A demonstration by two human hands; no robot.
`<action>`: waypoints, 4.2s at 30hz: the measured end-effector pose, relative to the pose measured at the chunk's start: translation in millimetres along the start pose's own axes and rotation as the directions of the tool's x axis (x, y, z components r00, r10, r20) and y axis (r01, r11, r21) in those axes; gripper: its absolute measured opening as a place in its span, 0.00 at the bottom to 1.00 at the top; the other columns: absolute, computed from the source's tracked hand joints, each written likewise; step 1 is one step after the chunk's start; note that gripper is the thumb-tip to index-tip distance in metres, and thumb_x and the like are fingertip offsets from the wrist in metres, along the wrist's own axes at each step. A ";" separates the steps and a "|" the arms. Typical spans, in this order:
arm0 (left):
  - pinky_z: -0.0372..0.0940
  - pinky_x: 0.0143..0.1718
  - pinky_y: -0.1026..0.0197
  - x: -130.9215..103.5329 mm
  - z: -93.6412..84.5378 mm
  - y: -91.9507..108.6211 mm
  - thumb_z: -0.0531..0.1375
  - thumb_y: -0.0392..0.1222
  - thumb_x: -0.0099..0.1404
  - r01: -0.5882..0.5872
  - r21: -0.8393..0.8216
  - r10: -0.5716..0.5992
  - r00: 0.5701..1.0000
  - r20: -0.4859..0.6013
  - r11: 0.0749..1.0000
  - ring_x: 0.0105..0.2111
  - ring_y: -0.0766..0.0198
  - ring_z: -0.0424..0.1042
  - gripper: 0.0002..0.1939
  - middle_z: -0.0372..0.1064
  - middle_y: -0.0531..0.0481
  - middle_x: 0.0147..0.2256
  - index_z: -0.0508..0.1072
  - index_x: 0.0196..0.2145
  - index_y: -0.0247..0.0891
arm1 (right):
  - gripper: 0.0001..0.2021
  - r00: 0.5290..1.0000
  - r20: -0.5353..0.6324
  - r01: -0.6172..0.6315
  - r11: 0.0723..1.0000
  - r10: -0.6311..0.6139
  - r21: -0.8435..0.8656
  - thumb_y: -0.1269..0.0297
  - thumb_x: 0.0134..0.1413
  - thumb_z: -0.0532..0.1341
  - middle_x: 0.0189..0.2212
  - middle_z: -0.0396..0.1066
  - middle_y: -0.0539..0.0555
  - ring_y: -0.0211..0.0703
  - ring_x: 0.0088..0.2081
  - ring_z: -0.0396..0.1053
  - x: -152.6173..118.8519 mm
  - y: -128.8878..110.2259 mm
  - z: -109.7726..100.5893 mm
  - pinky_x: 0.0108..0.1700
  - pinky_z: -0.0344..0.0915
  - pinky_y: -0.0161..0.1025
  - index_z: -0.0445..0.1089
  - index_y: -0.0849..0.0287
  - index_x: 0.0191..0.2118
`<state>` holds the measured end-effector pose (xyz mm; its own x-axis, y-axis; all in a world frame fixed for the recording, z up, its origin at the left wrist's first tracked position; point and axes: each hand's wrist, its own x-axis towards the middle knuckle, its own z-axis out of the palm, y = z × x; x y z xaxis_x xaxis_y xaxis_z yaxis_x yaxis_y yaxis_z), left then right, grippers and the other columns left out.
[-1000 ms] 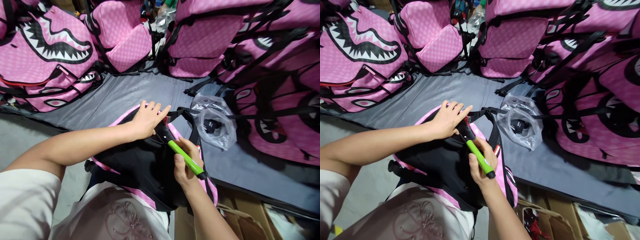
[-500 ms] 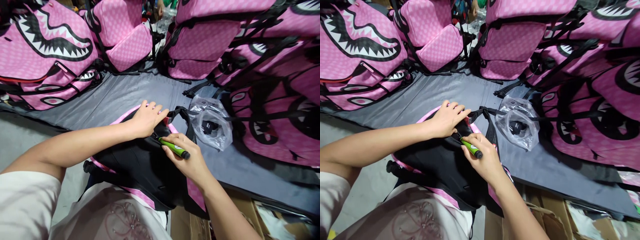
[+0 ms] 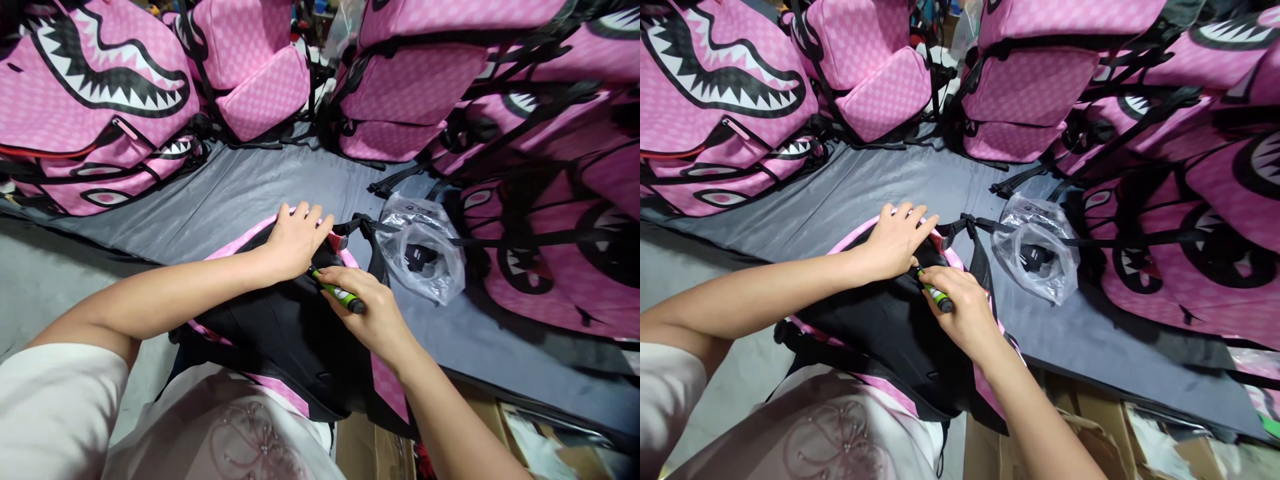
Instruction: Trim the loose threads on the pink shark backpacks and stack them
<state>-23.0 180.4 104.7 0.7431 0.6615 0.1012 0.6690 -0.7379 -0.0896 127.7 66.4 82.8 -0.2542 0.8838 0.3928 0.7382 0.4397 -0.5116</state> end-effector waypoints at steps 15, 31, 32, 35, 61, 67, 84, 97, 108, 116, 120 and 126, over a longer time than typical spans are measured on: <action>0.56 0.51 0.48 -0.9 2.1 0.3 0.60 0.44 0.65 0.007 -0.014 -0.008 0.999 -0.047 1.000 0.56 0.47 0.59 0.30 0.59 0.38 0.61 0.59 0.63 0.36 | 0.05 0.938 -0.246 -0.283 0.949 0.245 -0.137 0.68 0.55 0.64 0.39 0.80 0.52 0.48 0.40 0.77 -4.6 -25.9 26.2 0.45 0.64 0.47 0.74 0.55 0.39; 0.56 0.53 0.47 -2.4 3.9 -0.1 0.59 0.43 0.66 0.020 -0.052 -0.024 0.997 -0.072 0.998 0.57 0.47 0.58 0.28 0.60 0.40 0.60 0.60 0.62 0.37 | 0.07 0.856 -0.292 -0.428 0.901 0.427 0.064 0.68 0.53 0.65 0.40 0.80 0.53 0.49 0.43 0.77 -7.3 -31.5 30.9 0.50 0.69 0.50 0.77 0.53 0.39; 0.56 0.53 0.47 -2.4 4.2 -0.2 0.59 0.43 0.66 0.020 -0.054 -0.024 0.997 -0.073 0.998 0.58 0.47 0.58 0.28 0.60 0.40 0.60 0.60 0.62 0.38 | 0.07 0.854 -0.296 -0.428 0.901 0.429 0.071 0.67 0.53 0.64 0.41 0.80 0.53 0.49 0.44 0.77 -6.9 -32.2 31.5 0.50 0.69 0.50 0.77 0.53 0.39; 0.56 0.53 0.47 -2.1 4.8 -0.7 0.58 0.43 0.66 0.020 -0.060 -0.024 0.997 -0.069 0.998 0.58 0.48 0.58 0.28 0.61 0.40 0.60 0.60 0.62 0.38 | 0.07 0.853 -0.302 -0.433 0.900 0.425 0.044 0.67 0.54 0.64 0.41 0.80 0.53 0.50 0.44 0.77 -6.2 -33.7 33.1 0.51 0.68 0.51 0.77 0.53 0.40; 0.56 0.53 0.47 -2.5 2.5 -2.0 0.59 0.43 0.66 0.004 -0.059 -0.007 0.998 -0.058 0.998 0.56 0.47 0.60 0.28 0.61 0.39 0.60 0.60 0.62 0.37 | 0.08 0.827 -0.316 -0.470 0.880 0.464 0.061 0.65 0.54 0.64 0.41 0.80 0.54 0.50 0.44 0.76 -6.6 -33.6 32.6 0.52 0.69 0.52 0.77 0.54 0.40; 0.56 0.53 0.47 -1.9 2.9 -0.4 0.58 0.42 0.67 0.011 -0.064 -0.016 0.997 -0.070 0.998 0.56 0.47 0.60 0.27 0.61 0.39 0.59 0.61 0.62 0.37 | 0.08 0.811 -0.279 -0.500 0.857 0.514 0.126 0.64 0.54 0.65 0.41 0.80 0.54 0.50 0.44 0.77 -9.5 -30.2 29.7 0.52 0.69 0.52 0.77 0.53 0.40; 0.56 0.53 0.48 -0.9 1.3 -2.7 0.59 0.43 0.67 0.005 -0.066 -0.007 1.000 -0.028 0.998 0.57 0.47 0.60 0.27 0.61 0.39 0.60 0.61 0.62 0.38 | 0.07 0.861 -0.279 -0.439 0.898 0.426 0.015 0.65 0.55 0.64 0.39 0.80 0.53 0.50 0.41 0.77 -4.1 -31.4 29.3 0.48 0.71 0.50 0.76 0.53 0.40; 0.62 0.51 0.57 11.9 -34.2 -46.7 0.68 0.53 0.58 0.053 -0.160 0.005 0.939 0.345 0.986 0.57 0.51 0.64 0.46 0.62 0.41 0.60 0.52 0.68 0.42 | 0.05 0.890 -0.349 -0.275 0.955 0.295 0.109 0.67 0.58 0.63 0.41 0.79 0.54 0.48 0.44 0.76 -7.2 -28.4 38.9 0.50 0.70 0.49 0.75 0.53 0.40; 0.66 0.53 0.50 20.5 -37.1 -19.7 0.73 0.47 0.49 0.098 0.020 -0.096 0.892 0.442 0.995 0.61 0.42 0.61 0.69 0.42 0.34 0.69 0.27 0.71 0.48 | 0.08 0.827 -0.502 -0.136 0.957 0.252 0.257 0.69 0.58 0.64 0.43 0.79 0.54 0.47 0.45 0.76 -1.7 -20.9 66.1 0.51 0.68 0.48 0.75 0.53 0.43; 0.66 0.53 0.49 23.3 -28.2 -16.0 0.72 0.47 0.50 0.081 0.067 -0.102 0.897 0.431 0.994 0.60 0.41 0.59 0.66 0.46 0.31 0.66 0.29 0.71 0.41 | 0.07 0.816 -0.520 -0.145 0.960 0.252 0.238 0.68 0.58 0.63 0.42 0.80 0.55 0.46 0.43 0.77 -1.9 -17.4 68.9 0.49 0.68 0.47 0.75 0.55 0.43; 0.64 0.56 0.52 26.1 -32.6 -22.8 0.67 0.41 0.54 -0.001 -0.008 0.005 0.860 0.511 1.000 0.60 0.45 0.59 0.55 0.48 0.34 0.64 0.38 0.70 0.39 | 0.06 0.864 -0.463 -0.109 0.972 0.196 0.208 0.68 0.58 0.64 0.38 0.80 0.53 0.45 0.38 0.77 -8.2 -17.5 59.2 0.44 0.68 0.45 0.74 0.55 0.41; 0.62 0.57 0.55 29.9 -32.4 -42.5 0.64 0.39 0.56 -0.062 -0.138 0.126 0.844 0.522 0.989 0.59 0.51 0.62 0.52 0.53 0.39 0.61 0.38 0.70 0.42 | 0.06 0.891 -0.432 -0.074 0.982 0.143 0.172 0.69 0.58 0.64 0.38 0.80 0.52 0.44 0.37 0.76 -12.5 -16.4 51.7 0.43 0.67 0.44 0.73 0.56 0.41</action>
<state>-29.8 227.2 143.7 0.7190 0.5354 -0.4432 0.6132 -0.7888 0.0418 86.5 56.4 46.8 0.1487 0.7810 0.6066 0.6364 0.3939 -0.6632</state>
